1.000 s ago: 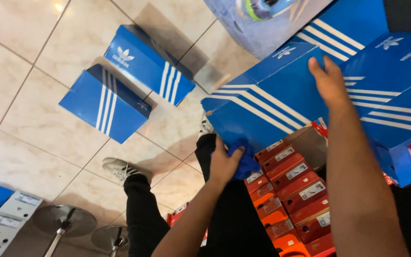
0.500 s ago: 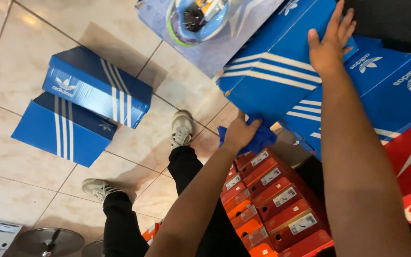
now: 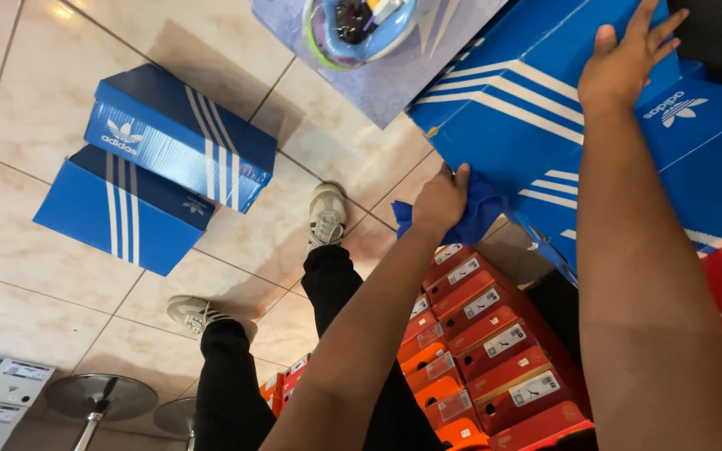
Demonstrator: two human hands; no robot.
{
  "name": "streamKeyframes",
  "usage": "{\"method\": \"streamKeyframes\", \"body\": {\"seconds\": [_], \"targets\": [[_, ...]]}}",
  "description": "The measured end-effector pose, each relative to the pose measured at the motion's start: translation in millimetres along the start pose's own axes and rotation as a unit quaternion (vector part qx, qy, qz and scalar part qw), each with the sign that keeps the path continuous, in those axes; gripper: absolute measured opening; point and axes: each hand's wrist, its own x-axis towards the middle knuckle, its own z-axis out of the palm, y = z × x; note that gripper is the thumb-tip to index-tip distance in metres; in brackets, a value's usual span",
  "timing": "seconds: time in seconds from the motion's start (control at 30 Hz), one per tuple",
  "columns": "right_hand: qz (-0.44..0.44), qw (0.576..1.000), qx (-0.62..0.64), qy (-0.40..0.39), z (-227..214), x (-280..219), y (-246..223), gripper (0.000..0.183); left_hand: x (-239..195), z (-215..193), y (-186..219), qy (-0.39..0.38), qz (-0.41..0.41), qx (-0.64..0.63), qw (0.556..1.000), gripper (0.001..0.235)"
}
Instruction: Cleaning and inspecting shoe boxes using a cloth in a warehouse
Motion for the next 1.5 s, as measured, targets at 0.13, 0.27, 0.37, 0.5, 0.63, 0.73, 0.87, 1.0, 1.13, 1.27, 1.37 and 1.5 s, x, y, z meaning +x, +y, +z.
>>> {"method": "streamKeyframes", "body": {"seconds": [0.13,0.27,0.37,0.5,0.63,0.73,0.87,1.0,1.13,1.27,1.37,1.5], "targets": [[-0.009,0.998,0.051,0.039,-3.0,-32.5,-28.8,0.066,-25.6,-38.1,-10.3,-0.047,-0.022,0.017,0.999,0.081],[-0.173,0.947,0.221,0.155,-12.5,-153.6,-125.1,0.056,-64.1,-94.2,-82.6,-0.007,0.077,-0.029,0.997,0.048],[-0.284,0.891,0.303,0.183,18.9,-266.5,-212.1,0.019,-97.6,-152.4,-143.8,0.049,-0.059,-0.144,0.987,0.05],[-0.274,0.866,0.412,-0.071,124.7,-337.8,-271.3,0.028,-95.5,-240.1,-249.6,0.14,-0.123,-0.1,0.977,0.052],[-0.296,0.872,0.341,-0.19,198.1,-358.4,-313.5,0.036,-87.7,-305.9,-298.9,0.245,-0.144,-0.095,0.954,0.071],[-0.3,0.892,0.21,-0.265,228.1,-365.6,-353.8,0.077,-39.2,-338.3,-326.1,0.241,-0.134,-0.15,0.949,0.096],[-0.426,0.864,0.176,-0.204,265.8,-379.2,-375.9,0.094,-16.0,-348.0,-333.4,0.203,-0.054,-0.316,0.925,0.086],[-0.265,0.848,0.288,-0.358,270.6,-383.3,-395.5,0.081,-13.5,-342.7,-341.4,0.199,-0.028,-0.427,0.881,0.091],[-0.205,0.875,0.21,-0.385,252.6,-420.9,-417.2,0.086,-21.2,-346.1,-367.7,0.176,-0.034,-0.415,0.892,0.09],[-0.233,0.894,0.142,-0.357,246.2,-480.5,-402.4,0.093,-92.5,-367.7,-389.8,0.175,0.002,-0.435,0.883,0.079],[-0.368,0.861,0.126,-0.328,232.6,-549.7,-401.9,0.099,-139.9,-378.3,-437.7,0.165,0.032,-0.429,0.888,0.069],[-0.366,0.877,0.011,-0.311,256.2,-644.5,-424.6,0.105,-197.3,-413.7,-495.8,0.164,-0.022,-0.437,0.884,0.082]]}}
